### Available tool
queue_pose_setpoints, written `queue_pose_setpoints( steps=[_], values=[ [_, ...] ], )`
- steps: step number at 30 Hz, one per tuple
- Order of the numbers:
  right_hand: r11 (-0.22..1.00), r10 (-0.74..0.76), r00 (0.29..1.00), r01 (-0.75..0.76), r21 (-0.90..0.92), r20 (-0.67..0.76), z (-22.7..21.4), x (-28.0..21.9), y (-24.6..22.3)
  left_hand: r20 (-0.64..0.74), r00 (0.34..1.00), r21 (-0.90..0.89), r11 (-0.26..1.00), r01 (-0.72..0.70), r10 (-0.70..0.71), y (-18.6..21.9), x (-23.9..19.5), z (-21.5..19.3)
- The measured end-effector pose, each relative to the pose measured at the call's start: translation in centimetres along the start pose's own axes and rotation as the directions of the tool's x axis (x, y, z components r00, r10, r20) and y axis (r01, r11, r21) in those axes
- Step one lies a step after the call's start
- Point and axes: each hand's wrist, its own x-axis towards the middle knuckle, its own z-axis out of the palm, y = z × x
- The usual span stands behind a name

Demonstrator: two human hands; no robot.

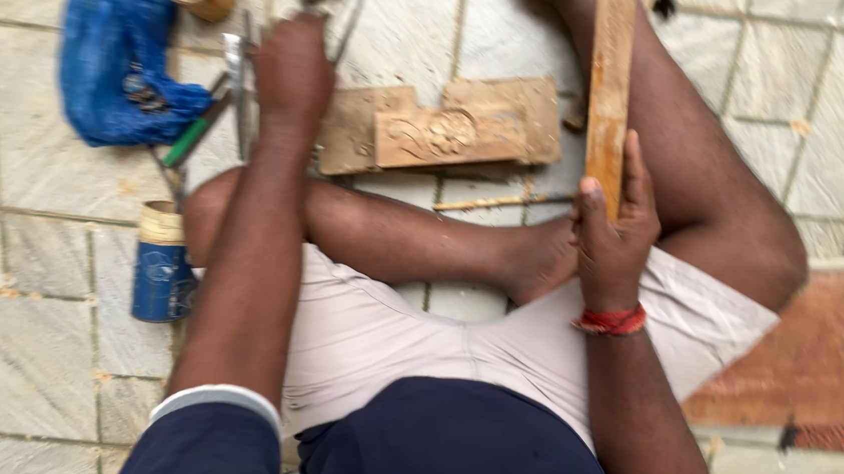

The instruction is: The person carves a floral design into a small rectangular wooden block using a chisel and mallet. They periodically switch tools to brush away wood shavings and inspect the progress.

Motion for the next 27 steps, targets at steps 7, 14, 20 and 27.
queue_pose_setpoints(
  steps=[7,14,20,27],
  values=[
    [1.000,0.015,0.998,-0.014,-0.006,0.059,1.6,0.5,-0.3,0.057,0.998,0.002,0.999,0.041,-0.041,4.8,0.0,5.6],
    [0.999,0.016,0.999,-0.015,-0.031,0.038,1.6,0.5,-0.4,0.191,0.975,-0.064,0.990,0.126,-0.112,6.1,-0.3,1.3],
    [1.000,-0.012,1.000,0.012,0.001,0.028,1.4,0.3,-0.2,0.518,0.855,-0.259,0.946,0.193,-0.033,6.8,-4.2,-4.4],
    [0.998,-0.059,0.997,0.060,-0.019,0.051,1.2,-0.2,0.4,0.631,0.773,-0.136,0.972,0.194,-0.066,8.7,-7.1,-7.1]
  ],
)
